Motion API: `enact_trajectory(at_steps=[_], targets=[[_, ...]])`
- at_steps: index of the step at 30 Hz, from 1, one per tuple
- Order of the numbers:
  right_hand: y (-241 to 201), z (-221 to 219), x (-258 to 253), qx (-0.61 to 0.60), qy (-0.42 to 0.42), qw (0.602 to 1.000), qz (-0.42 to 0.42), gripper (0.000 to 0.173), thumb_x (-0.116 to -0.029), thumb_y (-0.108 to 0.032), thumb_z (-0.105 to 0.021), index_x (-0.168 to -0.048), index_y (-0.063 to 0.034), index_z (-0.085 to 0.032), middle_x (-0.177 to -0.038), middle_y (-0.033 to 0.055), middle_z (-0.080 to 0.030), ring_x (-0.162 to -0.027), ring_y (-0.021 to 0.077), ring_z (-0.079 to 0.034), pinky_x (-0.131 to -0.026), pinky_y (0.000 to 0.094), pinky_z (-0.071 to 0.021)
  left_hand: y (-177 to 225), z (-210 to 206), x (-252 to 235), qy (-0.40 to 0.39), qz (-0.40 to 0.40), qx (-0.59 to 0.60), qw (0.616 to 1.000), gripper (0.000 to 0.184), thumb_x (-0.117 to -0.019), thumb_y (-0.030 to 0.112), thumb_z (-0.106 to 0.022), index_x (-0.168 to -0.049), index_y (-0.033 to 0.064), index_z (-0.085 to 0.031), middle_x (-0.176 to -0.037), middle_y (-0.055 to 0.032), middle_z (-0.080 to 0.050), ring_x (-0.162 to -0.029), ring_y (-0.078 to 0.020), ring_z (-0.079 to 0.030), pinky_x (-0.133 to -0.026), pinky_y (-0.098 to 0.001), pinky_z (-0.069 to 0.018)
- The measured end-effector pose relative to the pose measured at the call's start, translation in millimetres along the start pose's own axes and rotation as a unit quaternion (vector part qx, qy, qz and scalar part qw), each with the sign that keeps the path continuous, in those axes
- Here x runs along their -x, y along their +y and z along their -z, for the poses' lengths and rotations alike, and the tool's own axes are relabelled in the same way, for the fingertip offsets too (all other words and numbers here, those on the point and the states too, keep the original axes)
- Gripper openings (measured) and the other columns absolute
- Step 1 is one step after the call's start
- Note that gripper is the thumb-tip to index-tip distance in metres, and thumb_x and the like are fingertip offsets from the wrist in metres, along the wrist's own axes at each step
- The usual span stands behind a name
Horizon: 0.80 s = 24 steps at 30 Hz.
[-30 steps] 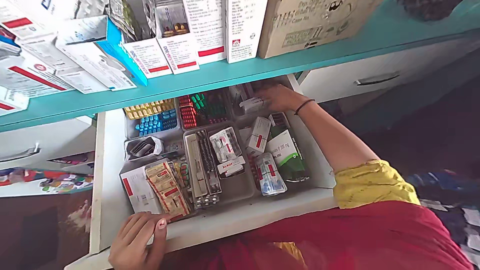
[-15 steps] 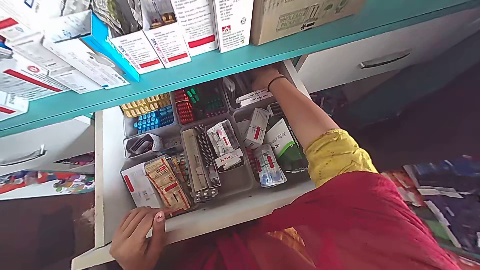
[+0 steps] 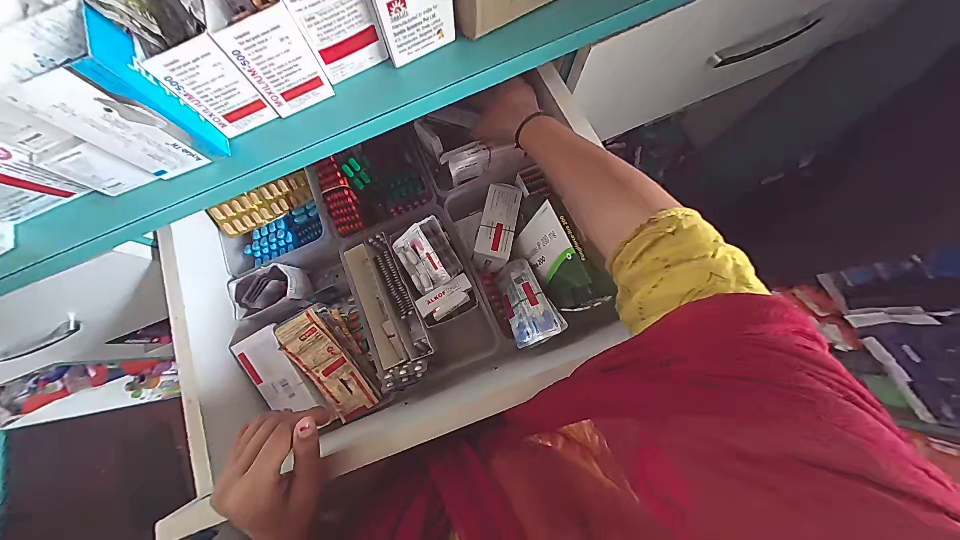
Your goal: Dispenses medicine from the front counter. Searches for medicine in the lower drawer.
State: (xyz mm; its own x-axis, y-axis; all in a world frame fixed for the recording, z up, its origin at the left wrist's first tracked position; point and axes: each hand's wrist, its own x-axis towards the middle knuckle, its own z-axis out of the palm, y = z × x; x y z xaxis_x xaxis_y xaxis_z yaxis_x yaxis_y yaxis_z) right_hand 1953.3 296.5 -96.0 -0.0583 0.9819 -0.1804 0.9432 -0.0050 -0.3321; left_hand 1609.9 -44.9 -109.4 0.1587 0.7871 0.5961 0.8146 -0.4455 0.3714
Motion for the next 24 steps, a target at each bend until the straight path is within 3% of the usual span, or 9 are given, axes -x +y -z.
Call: enact_trajectory(at_steps=[2, 8, 11, 16, 24], targets=[[6.7, -1.9, 0.2, 0.006, 0.028, 0.999, 0.015, 0.061, -0.0897, -0.026, -0.073, -0.142, 0.0013, -0.057, -0.148, 0.0319, -0.048, -0.142, 0.0490, -0.042, -0.111, 0.0664, -0.0351, 1.2, -0.6, 0.2, 0.000, 0.005, -0.002, 1.000, 0.048, -0.1085, 0.026, -0.044, -0.077, -0.0018, -0.068, -0.074, -0.0158, -0.071, -0.076, -0.0191, -0.066, -0.078, -0.0285, -0.0491], [5.1, -0.9, 14.4, -0.018, 0.047, 0.998, 0.022, 0.058, -0.0851, -0.018, -0.077, -0.135, 0.0044, -0.060, -0.147, 0.0336, -0.047, -0.138, 0.0500, -0.045, -0.107, 0.0667, -0.0389, 1.7, -1.4, 1.3, 0.005, 0.005, -0.001, 1.000, 0.047, -0.1074, 0.023, -0.044, -0.076, -0.0023, -0.069, -0.073, -0.0172, -0.071, -0.073, -0.0202, -0.066, -0.080, -0.0295, -0.0491], [4.0, -1.5, 16.1, -0.003, 0.046, 0.999, 0.028, 0.060, -0.0855, -0.019, -0.078, -0.135, 0.0085, -0.057, -0.146, 0.0348, -0.047, -0.137, 0.0512, -0.046, -0.105, 0.0676, -0.0396, 1.8, -1.9, 1.5, 0.008, 0.006, -0.002, 1.000, 0.048, -0.1075, 0.024, -0.044, -0.076, -0.0026, -0.069, -0.072, -0.0169, -0.071, -0.073, -0.0204, -0.066, -0.080, -0.0301, -0.0496], [0.3, 0.1, 21.2, 0.007, 0.051, 0.998, 0.021, 0.066, -0.0852, -0.018, -0.078, -0.140, 0.0076, -0.052, -0.147, 0.0348, -0.046, -0.137, 0.0523, -0.045, -0.104, 0.0688, -0.0389, 1.7, -1.6, 1.8, 0.011, 0.009, -0.001, 1.000, 0.047, -0.1070, 0.023, -0.044, -0.076, -0.0026, -0.069, -0.073, -0.0174, -0.072, -0.074, -0.0207, -0.067, -0.080, -0.0297, -0.0494], [0.5, 5.8, 10.6, 0.053, -0.003, 0.999, -0.006, 0.074, -0.0879, -0.032, -0.079, -0.144, 0.0065, -0.050, -0.149, 0.0355, -0.044, -0.139, 0.0539, -0.042, -0.105, 0.0729, -0.0368, 0.8, -2.1, 4.2, 0.001, 0.023, 0.014, 1.000, 0.045, -0.1068, 0.023, -0.045, -0.079, -0.0003, -0.071, -0.076, -0.0148, -0.073, -0.079, -0.0186, -0.067, -0.085, -0.0288, -0.0481]])
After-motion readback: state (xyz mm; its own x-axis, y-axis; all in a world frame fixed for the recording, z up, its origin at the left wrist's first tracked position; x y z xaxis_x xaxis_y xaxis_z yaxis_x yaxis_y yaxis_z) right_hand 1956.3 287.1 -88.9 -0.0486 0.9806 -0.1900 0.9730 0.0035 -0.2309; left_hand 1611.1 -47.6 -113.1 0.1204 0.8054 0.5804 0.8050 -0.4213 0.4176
